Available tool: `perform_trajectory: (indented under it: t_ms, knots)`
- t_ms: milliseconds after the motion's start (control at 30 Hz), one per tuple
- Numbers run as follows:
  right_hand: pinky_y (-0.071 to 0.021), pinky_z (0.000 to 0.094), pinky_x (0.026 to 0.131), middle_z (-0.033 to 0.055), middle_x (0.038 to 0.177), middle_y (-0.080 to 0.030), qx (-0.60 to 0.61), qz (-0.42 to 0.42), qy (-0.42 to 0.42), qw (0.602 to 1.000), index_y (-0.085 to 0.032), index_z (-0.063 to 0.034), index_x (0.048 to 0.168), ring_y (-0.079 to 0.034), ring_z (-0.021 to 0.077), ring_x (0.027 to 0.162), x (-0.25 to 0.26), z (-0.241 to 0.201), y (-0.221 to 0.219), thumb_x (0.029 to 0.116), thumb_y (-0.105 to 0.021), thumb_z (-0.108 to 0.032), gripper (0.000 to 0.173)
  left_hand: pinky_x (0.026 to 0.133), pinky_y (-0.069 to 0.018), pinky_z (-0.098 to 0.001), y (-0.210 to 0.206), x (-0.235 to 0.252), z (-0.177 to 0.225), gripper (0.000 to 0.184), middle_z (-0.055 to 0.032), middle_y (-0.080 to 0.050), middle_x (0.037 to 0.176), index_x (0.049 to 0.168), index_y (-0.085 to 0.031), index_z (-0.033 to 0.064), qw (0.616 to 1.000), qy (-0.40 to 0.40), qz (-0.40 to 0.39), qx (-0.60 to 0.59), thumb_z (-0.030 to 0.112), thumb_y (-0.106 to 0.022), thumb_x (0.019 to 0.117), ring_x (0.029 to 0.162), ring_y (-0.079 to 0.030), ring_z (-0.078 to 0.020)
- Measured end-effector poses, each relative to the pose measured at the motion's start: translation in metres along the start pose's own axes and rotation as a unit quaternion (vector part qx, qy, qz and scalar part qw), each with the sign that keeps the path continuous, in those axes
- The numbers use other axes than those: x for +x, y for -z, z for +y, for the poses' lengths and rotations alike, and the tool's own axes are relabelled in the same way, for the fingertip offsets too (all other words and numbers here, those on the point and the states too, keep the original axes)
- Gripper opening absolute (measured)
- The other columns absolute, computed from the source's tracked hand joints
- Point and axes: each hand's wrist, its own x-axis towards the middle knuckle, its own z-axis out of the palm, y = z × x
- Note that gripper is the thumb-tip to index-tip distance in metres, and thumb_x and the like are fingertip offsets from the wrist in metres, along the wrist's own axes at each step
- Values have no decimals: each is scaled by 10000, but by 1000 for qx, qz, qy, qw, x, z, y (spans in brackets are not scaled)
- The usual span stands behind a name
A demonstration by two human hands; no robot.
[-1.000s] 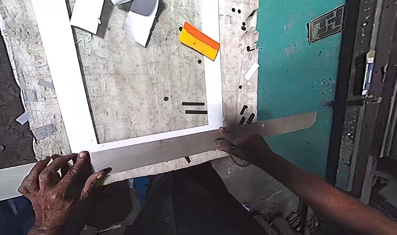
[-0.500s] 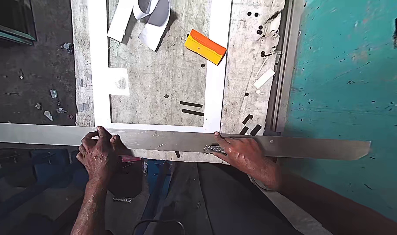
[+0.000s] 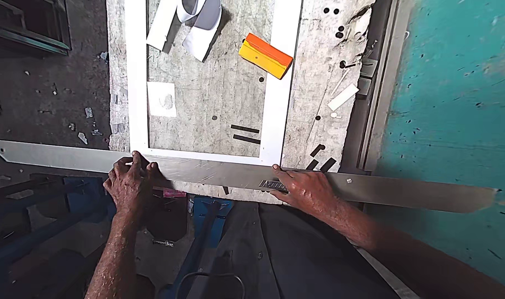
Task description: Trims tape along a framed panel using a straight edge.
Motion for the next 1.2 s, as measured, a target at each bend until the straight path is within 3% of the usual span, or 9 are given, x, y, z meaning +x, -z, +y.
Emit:
perform_trajectory:
  t_ms: [467,767,900,967,1067,1133,1200]
  knots:
    - [-492,443,462,93,697,-679,16,20,-8,1000,-705,-82,1276,-654,283,546,0,1,-4,855,-688,-520,608,969,-365,-731,0,1,-2,643,-265,-555,1393,1475,-566,178,1000,-5,4,-4,596,-489,993,1265,-530,-490]
    - [-495,464,469,100,691,-678,12,0,-19,1000,-685,-86,1326,-653,301,545,-6,1,-1,880,-678,-519,622,966,-371,-735,-4,1,3,623,-266,-548,1407,1483,-558,181,1000,1,-3,-4,567,-495,999,1257,-538,-492]
    - [-492,502,437,129,681,-686,15,33,-7,999,-718,-82,1288,-653,341,518,-1,-5,-5,857,-665,-561,646,970,-410,-707,11,-5,19,632,-232,-541,1433,1489,-538,115,997,66,-21,-19,512,-551,997,1241,-561,-452]
    - [-488,511,430,135,682,-691,8,48,-8,999,-728,-82,1279,-658,352,518,-1,-3,-7,844,-653,-574,661,1039,-383,-691,10,-9,36,931,-259,-460,1524,1505,-486,31,994,99,-43,-34,720,-574,885,1348,-502,-442]
    - [-497,528,440,138,698,-711,9,46,-13,999,-739,-92,1267,-671,353,529,-4,-3,-6,820,-663,-586,671,1145,-282,-668,9,-18,72,1523,-298,-229,1649,1570,-277,-72,981,151,-114,-39,1012,-559,537,1508,-294,-438]
    - [-512,558,465,159,727,-726,20,26,-18,999,-734,-81,1277,-688,377,556,-4,-6,0,804,-715,-558,672,1165,-263,-658,9,-18,85,1671,-313,-159,1663,1581,-200,-96,975,172,-137,-35,1045,-567,417,1533,-227,-448]
    - [-535,582,508,183,798,-751,32,-8,-24,999,-714,-63,1304,-713,396,615,-3,-8,7,813,-748,-528,677,1171,-254,-653,13,-14,90,1700,-325,-112,1666,1589,-149,-98,969,184,-164,-35,1028,-603,399,1540,-193,-459]
